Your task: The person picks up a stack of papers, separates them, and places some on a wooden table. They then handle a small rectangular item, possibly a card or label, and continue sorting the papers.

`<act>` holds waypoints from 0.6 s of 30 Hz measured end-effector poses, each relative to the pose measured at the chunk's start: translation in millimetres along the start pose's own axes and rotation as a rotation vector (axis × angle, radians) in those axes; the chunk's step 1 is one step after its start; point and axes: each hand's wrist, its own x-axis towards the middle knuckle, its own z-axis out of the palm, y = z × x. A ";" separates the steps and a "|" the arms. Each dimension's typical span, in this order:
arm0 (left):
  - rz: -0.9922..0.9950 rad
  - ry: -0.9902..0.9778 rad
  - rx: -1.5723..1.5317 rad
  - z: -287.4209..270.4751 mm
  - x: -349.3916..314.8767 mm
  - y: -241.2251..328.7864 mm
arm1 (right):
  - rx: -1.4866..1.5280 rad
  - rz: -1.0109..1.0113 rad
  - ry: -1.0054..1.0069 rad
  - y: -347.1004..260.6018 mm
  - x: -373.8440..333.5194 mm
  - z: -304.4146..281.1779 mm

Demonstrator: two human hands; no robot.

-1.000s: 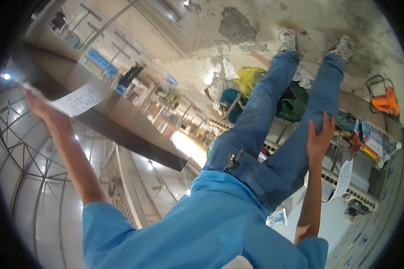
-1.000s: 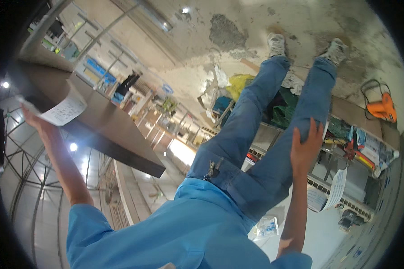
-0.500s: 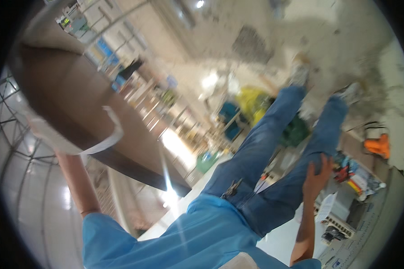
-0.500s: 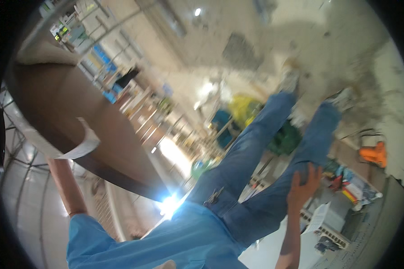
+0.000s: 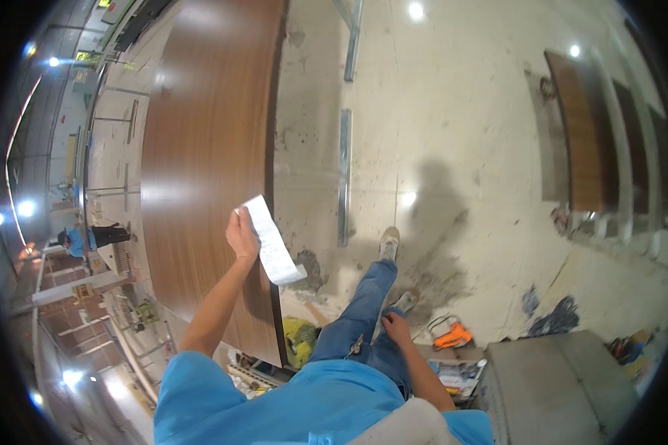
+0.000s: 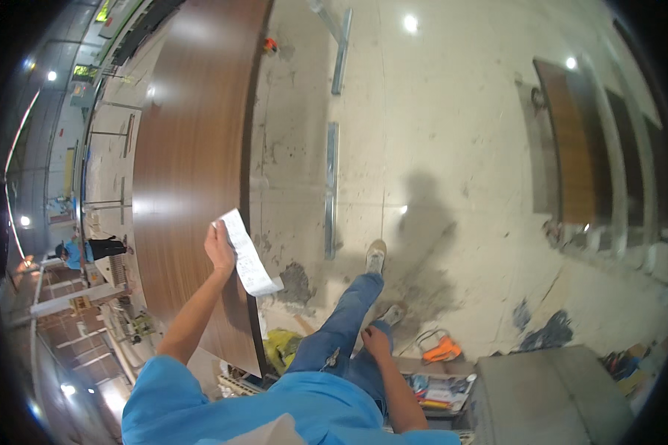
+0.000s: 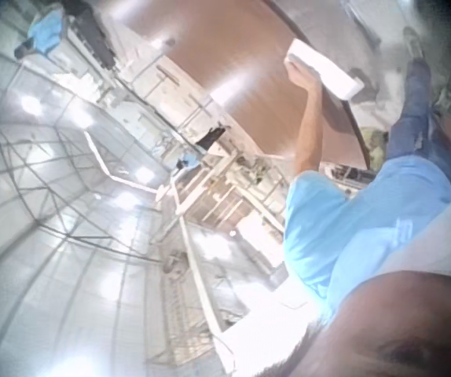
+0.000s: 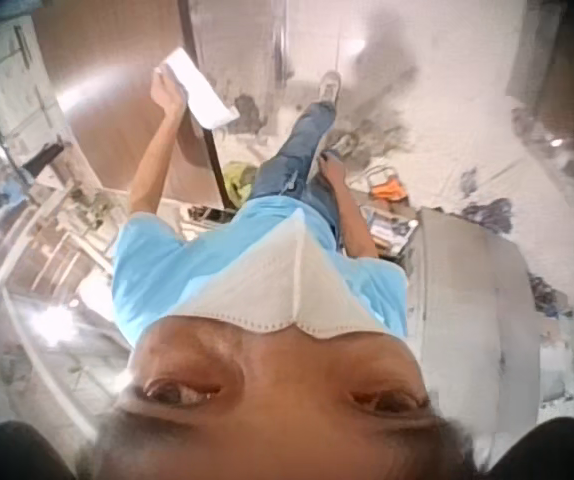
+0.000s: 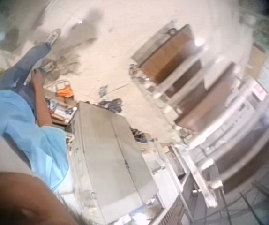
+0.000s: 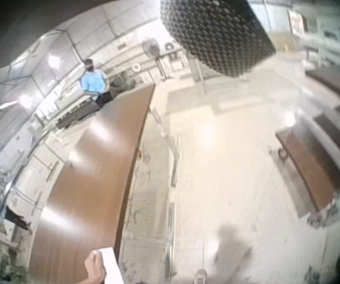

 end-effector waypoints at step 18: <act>-0.436 -0.076 -0.232 111.4 106.0 133.6 | 0.740 0.198 0.416 -153.8 151.7 -411.9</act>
